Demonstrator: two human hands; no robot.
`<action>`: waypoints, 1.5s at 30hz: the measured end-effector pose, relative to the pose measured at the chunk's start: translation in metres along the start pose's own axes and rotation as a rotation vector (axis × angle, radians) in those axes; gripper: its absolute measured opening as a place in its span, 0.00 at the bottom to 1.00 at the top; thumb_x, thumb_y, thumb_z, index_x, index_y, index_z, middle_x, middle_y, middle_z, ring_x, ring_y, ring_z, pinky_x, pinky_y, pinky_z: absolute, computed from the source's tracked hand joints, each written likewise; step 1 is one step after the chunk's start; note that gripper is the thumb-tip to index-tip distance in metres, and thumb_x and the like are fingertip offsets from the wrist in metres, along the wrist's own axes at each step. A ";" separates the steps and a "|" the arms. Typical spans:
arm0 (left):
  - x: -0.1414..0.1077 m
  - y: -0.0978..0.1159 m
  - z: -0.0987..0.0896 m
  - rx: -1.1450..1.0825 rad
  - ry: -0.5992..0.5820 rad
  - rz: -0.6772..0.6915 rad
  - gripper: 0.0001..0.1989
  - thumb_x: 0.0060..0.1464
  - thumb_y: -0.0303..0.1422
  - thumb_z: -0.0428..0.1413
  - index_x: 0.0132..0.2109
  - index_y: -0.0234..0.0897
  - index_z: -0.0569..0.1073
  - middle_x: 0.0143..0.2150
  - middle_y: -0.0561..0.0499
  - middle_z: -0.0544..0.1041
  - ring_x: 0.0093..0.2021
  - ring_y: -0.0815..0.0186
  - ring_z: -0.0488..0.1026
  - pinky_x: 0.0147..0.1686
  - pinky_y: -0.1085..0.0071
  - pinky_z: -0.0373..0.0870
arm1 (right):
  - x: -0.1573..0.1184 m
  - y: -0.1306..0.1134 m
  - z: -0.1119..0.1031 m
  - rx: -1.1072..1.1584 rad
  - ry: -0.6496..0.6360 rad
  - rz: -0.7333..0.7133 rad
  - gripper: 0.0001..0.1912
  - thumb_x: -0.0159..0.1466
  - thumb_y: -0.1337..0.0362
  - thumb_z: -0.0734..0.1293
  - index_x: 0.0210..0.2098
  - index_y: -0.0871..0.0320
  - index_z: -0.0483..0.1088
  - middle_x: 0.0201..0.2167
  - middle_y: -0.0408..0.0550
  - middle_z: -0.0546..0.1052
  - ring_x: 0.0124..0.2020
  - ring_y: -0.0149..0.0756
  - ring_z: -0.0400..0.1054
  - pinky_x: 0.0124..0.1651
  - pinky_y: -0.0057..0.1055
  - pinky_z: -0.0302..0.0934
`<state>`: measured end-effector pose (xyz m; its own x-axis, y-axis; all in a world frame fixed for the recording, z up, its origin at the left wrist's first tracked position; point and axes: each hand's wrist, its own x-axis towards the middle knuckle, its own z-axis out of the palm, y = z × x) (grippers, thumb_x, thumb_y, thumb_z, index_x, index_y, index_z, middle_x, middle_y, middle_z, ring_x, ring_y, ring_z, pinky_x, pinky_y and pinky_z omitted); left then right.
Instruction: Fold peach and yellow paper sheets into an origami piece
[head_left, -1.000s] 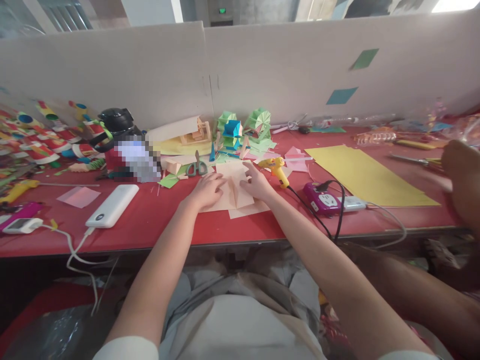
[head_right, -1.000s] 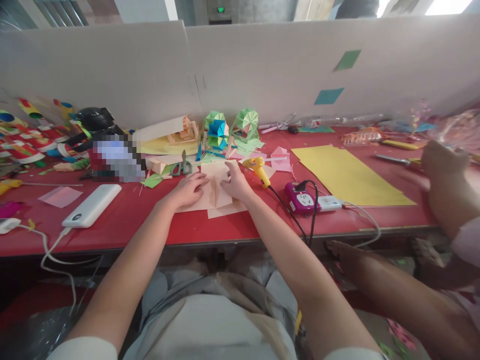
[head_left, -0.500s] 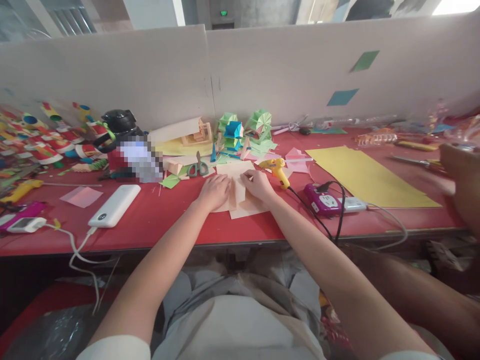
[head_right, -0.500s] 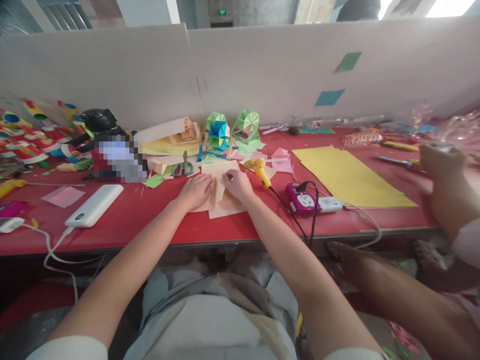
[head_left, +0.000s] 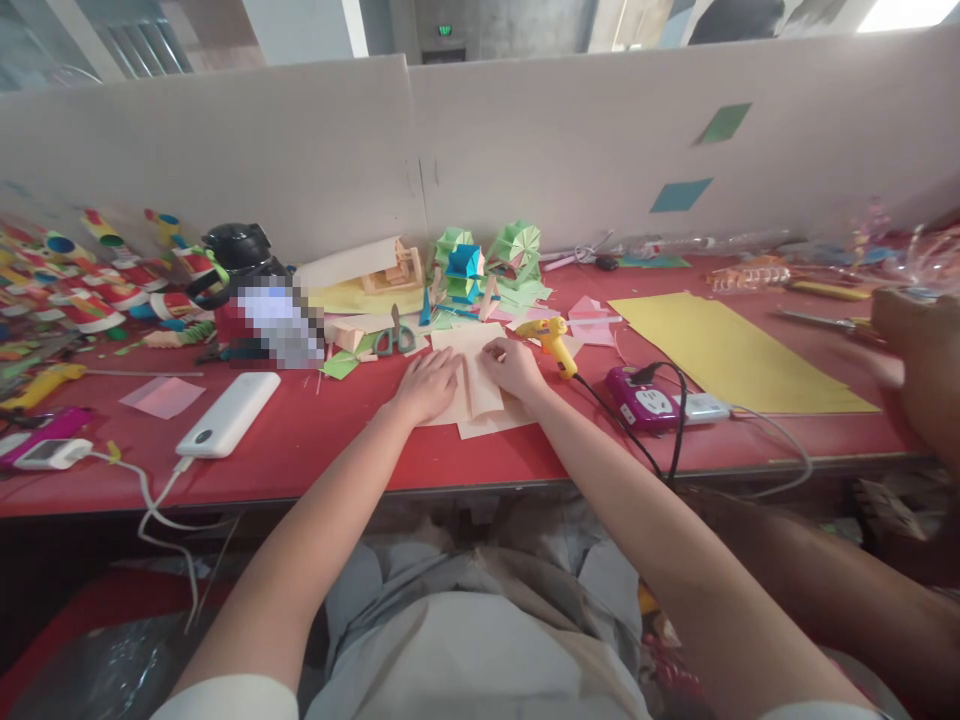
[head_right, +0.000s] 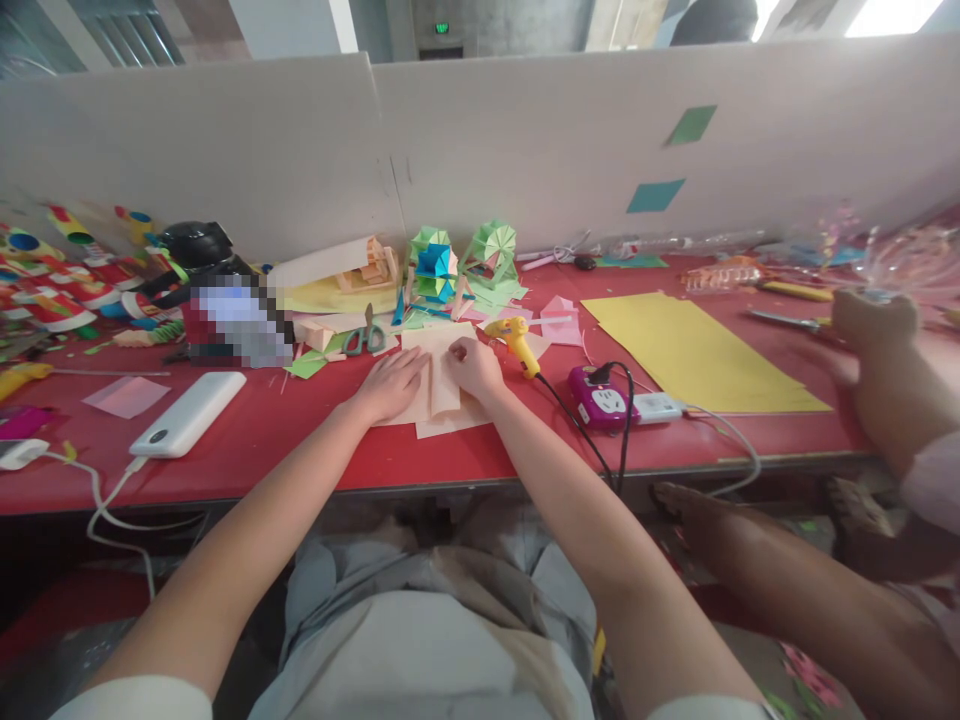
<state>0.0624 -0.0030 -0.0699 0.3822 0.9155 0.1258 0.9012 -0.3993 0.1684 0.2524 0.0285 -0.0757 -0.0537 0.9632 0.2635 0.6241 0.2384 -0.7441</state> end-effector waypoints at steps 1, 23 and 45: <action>0.000 0.000 -0.001 -0.007 -0.007 -0.017 0.26 0.64 0.33 0.41 0.67 0.40 0.60 0.72 0.48 0.55 0.70 0.55 0.53 0.67 0.53 0.49 | 0.000 0.000 0.000 -0.002 -0.001 0.003 0.08 0.57 0.66 0.66 0.36 0.58 0.75 0.34 0.47 0.79 0.32 0.36 0.70 0.38 0.31 0.63; 0.005 0.006 -0.004 -0.006 0.128 0.038 0.20 0.65 0.34 0.42 0.57 0.37 0.72 0.65 0.44 0.68 0.65 0.59 0.63 0.63 0.59 0.59 | 0.004 0.002 0.001 -0.005 -0.010 0.041 0.08 0.57 0.69 0.66 0.37 0.59 0.74 0.33 0.48 0.78 0.32 0.35 0.70 0.37 0.29 0.63; 0.002 0.006 -0.001 -0.022 0.152 -0.002 0.21 0.67 0.37 0.40 0.58 0.42 0.71 0.66 0.46 0.67 0.65 0.57 0.63 0.62 0.54 0.58 | -0.006 -0.009 -0.006 0.086 -0.012 0.014 0.13 0.57 0.56 0.69 0.38 0.57 0.73 0.27 0.44 0.75 0.29 0.33 0.69 0.34 0.28 0.59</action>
<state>0.0688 -0.0035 -0.0677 0.3437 0.8990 0.2713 0.8967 -0.4000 0.1897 0.2520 0.0202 -0.0669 -0.0553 0.9678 0.2455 0.5554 0.2342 -0.7979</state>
